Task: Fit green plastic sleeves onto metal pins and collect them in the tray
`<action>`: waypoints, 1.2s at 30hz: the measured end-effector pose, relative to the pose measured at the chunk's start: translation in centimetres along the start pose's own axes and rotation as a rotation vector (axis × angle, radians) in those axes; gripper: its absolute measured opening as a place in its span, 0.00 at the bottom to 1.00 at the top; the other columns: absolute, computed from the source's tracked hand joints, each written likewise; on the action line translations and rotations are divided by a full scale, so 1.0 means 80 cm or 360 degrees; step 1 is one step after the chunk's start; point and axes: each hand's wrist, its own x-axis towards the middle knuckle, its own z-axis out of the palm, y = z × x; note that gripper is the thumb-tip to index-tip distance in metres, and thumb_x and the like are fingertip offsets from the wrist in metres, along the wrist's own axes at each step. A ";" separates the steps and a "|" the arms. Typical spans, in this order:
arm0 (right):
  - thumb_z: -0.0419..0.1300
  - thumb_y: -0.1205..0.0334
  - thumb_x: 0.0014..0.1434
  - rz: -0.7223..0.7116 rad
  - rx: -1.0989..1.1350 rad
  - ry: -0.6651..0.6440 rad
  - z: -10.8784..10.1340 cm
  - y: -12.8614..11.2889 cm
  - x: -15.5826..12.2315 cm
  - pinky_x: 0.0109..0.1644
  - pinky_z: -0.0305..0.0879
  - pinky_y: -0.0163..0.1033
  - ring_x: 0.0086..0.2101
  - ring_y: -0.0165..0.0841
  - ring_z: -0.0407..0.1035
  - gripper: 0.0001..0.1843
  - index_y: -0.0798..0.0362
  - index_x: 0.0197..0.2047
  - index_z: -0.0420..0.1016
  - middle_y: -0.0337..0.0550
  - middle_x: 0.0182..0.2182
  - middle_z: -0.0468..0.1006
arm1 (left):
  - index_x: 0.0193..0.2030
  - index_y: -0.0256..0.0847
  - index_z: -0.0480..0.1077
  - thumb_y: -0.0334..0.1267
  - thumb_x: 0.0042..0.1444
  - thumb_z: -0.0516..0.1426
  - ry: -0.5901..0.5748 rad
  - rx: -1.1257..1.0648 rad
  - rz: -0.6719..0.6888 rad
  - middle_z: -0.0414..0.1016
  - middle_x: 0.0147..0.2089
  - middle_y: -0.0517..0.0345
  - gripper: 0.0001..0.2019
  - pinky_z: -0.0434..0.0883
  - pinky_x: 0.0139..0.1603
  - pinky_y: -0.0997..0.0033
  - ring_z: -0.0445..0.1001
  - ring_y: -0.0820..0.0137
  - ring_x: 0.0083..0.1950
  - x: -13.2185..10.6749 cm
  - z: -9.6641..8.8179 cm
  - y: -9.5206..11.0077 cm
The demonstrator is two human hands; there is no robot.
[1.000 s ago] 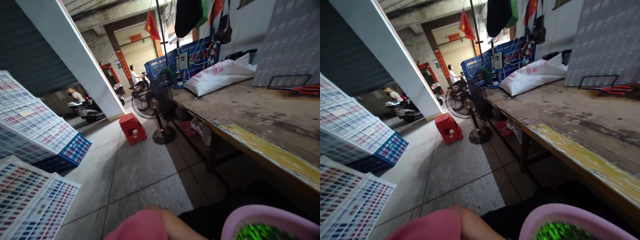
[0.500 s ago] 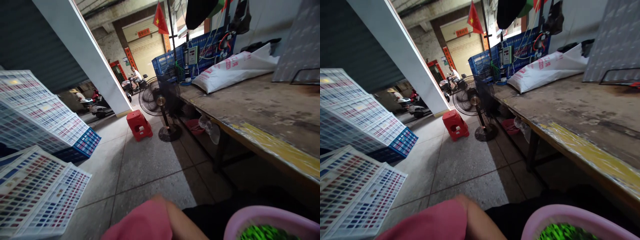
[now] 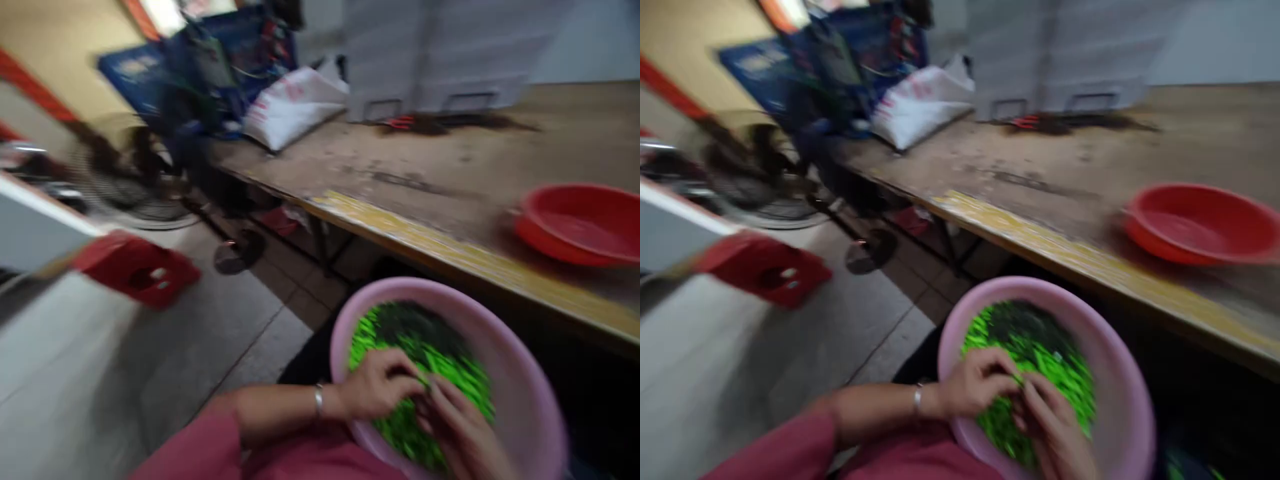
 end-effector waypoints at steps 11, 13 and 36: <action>0.70 0.55 0.49 0.0000 0.0338 0.0461 0.005 -0.011 -0.023 0.37 0.71 0.36 0.34 0.32 0.73 0.17 0.51 0.40 0.73 0.38 0.32 0.77 | 0.38 0.34 0.70 0.43 0.44 0.70 -0.0223 -0.0609 -0.0566 0.76 0.27 0.58 0.20 0.74 0.28 0.73 0.73 0.73 0.26 0.021 0.012 -0.003; 0.69 0.55 0.50 -0.0022 0.0313 0.0484 0.002 -0.009 -0.025 0.35 0.71 0.35 0.31 0.30 0.71 0.15 0.51 0.39 0.73 0.36 0.30 0.76 | 0.36 0.35 0.69 0.44 0.45 0.69 -0.0246 -0.0530 -0.0527 0.75 0.25 0.60 0.19 0.73 0.27 0.74 0.73 0.74 0.25 0.021 0.015 -0.004; 0.59 0.50 0.49 0.0388 -0.1459 0.1974 -0.312 0.097 -0.095 0.28 0.65 0.46 0.20 0.38 0.63 0.14 0.53 0.24 0.71 0.39 0.15 0.66 | 0.40 0.38 0.71 0.30 0.63 0.51 -0.0401 0.1708 0.0343 0.75 0.39 0.52 0.07 0.68 0.45 0.63 0.72 0.63 0.43 0.048 -0.081 -0.004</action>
